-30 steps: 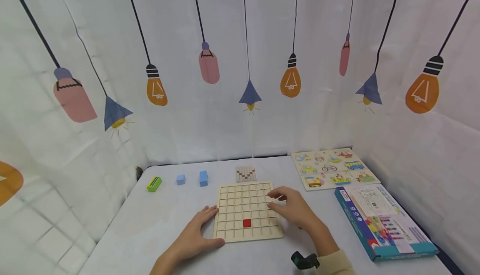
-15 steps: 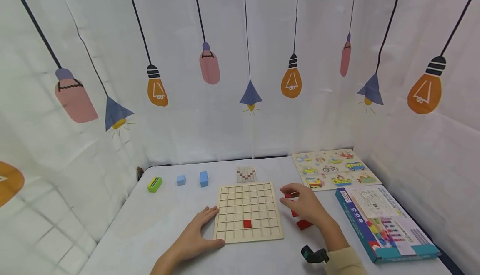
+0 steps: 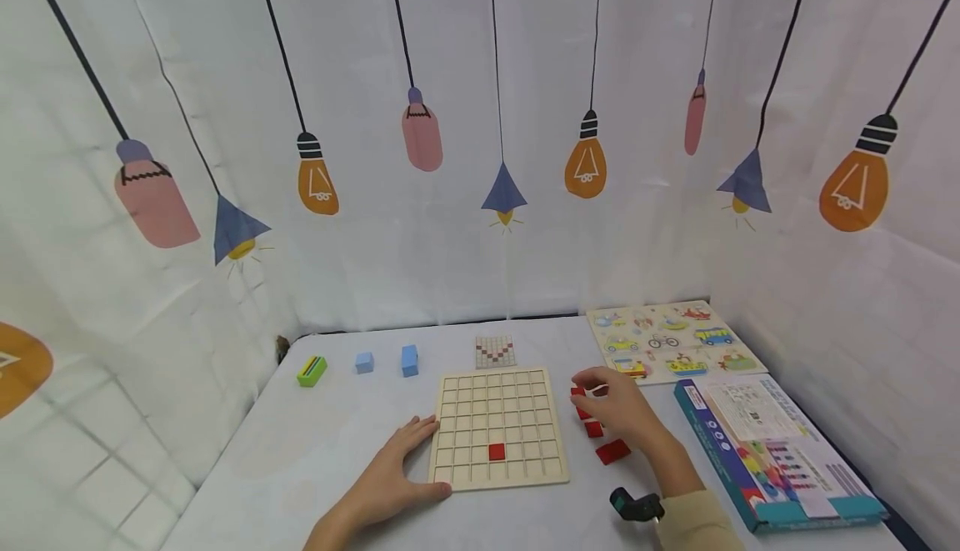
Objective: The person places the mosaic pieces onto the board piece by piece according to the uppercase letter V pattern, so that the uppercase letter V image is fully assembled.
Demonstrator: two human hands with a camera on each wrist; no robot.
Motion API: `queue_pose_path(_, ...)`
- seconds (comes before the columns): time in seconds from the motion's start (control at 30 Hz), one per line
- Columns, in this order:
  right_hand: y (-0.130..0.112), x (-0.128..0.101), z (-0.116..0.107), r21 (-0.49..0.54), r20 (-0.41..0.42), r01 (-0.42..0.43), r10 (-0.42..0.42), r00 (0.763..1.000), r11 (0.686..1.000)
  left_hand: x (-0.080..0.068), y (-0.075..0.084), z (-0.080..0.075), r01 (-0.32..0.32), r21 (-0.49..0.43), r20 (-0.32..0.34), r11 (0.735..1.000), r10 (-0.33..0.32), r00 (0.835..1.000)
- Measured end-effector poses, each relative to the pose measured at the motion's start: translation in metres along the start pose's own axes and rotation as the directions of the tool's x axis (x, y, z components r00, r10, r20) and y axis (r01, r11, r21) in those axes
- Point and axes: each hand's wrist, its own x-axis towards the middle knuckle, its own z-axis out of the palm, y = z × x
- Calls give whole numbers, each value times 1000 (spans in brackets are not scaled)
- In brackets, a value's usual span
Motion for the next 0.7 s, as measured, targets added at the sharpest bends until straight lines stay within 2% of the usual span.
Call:
queue_pose_path(0.4,24,12,8,2,-16,0,0,1000,1000,-1,2,1,-9,-11,-4,1000,9,1000)
queue_pose_path(0.7,26,20,15,-31,-23,14,-15,1000,999,-1,2,2,6,-2,9,1000,-6,1000)
